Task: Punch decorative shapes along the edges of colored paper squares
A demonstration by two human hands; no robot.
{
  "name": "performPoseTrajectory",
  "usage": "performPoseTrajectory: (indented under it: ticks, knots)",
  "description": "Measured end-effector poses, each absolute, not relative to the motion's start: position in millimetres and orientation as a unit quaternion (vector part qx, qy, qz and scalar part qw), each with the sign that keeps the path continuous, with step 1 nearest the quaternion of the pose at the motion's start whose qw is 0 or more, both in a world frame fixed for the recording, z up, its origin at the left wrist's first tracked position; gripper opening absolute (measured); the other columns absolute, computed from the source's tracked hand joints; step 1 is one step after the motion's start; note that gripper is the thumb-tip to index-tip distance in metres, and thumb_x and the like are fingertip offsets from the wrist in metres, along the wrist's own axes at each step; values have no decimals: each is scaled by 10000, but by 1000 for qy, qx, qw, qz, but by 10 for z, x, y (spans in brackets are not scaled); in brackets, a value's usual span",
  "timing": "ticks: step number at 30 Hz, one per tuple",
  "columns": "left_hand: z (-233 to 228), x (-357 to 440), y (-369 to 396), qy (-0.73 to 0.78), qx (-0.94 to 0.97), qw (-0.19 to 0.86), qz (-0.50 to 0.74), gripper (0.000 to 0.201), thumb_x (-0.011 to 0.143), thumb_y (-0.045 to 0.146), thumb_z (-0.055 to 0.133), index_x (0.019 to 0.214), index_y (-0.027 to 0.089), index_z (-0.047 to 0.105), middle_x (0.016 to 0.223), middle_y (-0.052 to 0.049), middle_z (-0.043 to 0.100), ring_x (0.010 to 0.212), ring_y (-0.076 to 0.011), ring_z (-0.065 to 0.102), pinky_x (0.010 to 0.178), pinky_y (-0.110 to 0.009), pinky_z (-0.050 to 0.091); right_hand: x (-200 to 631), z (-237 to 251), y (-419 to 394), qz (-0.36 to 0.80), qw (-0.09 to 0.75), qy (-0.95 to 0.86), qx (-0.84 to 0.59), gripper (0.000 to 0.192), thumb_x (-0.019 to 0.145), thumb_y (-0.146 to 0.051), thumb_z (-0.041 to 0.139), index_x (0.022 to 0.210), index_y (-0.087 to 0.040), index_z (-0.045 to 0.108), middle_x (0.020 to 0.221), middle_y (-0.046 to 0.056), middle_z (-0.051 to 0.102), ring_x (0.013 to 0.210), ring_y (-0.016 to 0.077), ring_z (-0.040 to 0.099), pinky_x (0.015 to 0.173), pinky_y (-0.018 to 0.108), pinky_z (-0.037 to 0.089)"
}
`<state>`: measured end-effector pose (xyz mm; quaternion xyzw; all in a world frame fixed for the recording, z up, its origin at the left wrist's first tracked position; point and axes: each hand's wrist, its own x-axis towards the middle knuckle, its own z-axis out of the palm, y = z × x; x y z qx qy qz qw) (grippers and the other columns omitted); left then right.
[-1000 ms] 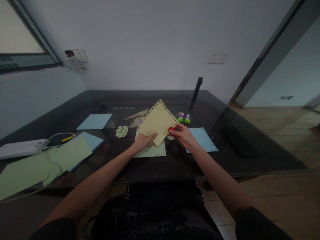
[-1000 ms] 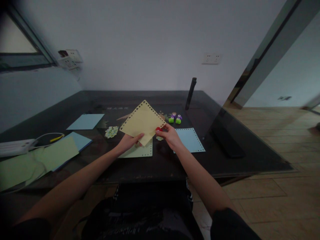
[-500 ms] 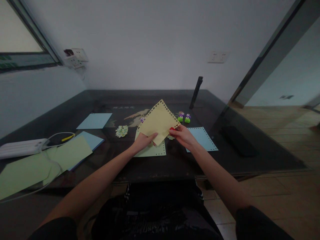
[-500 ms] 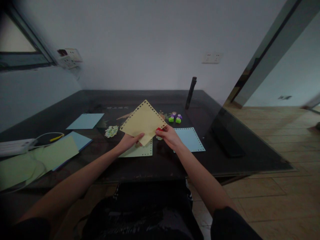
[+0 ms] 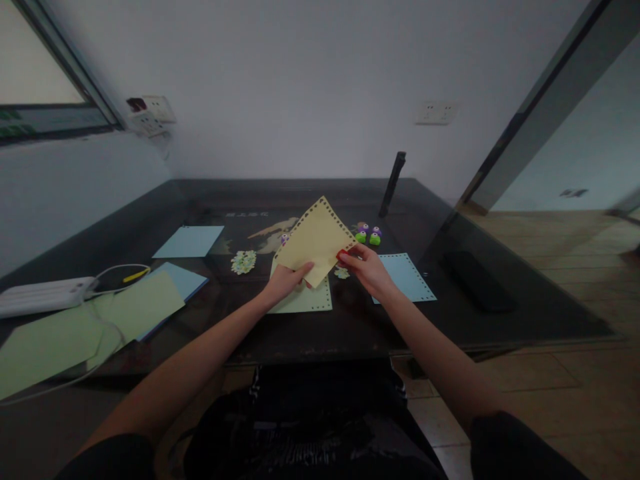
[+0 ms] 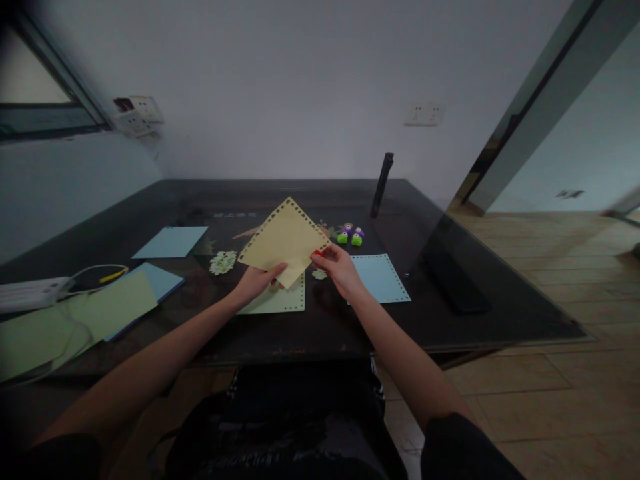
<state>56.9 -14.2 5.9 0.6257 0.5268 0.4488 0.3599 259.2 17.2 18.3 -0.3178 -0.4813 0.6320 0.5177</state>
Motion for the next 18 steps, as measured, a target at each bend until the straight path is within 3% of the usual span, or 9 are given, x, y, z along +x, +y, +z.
performPoseTrajectory:
  ticks: [6, 18]
  knots:
    - [3, 543, -109, 526, 629, 350, 453, 218, 798, 337, 566, 728, 130, 583, 474, 2, 579, 406, -92, 459, 429, -203, 368, 2590, 179, 166, 633, 514, -484, -318, 291, 576, -268, 802, 830, -208, 673, 869, 19, 666, 811, 156, 614, 843, 348, 478]
    - [20, 536, -130, 520, 639, 349, 447, 279, 800, 384, 551, 680, 133, 575, 464, -3, 570, 407, -92, 452, 431, -204, 361, 2600, 187, 165, 636, 511, -485, -317, 316, 542, -284, 821, 799, -202, 657, 829, 1, 652, 783, 146, 607, 829, 340, 480]
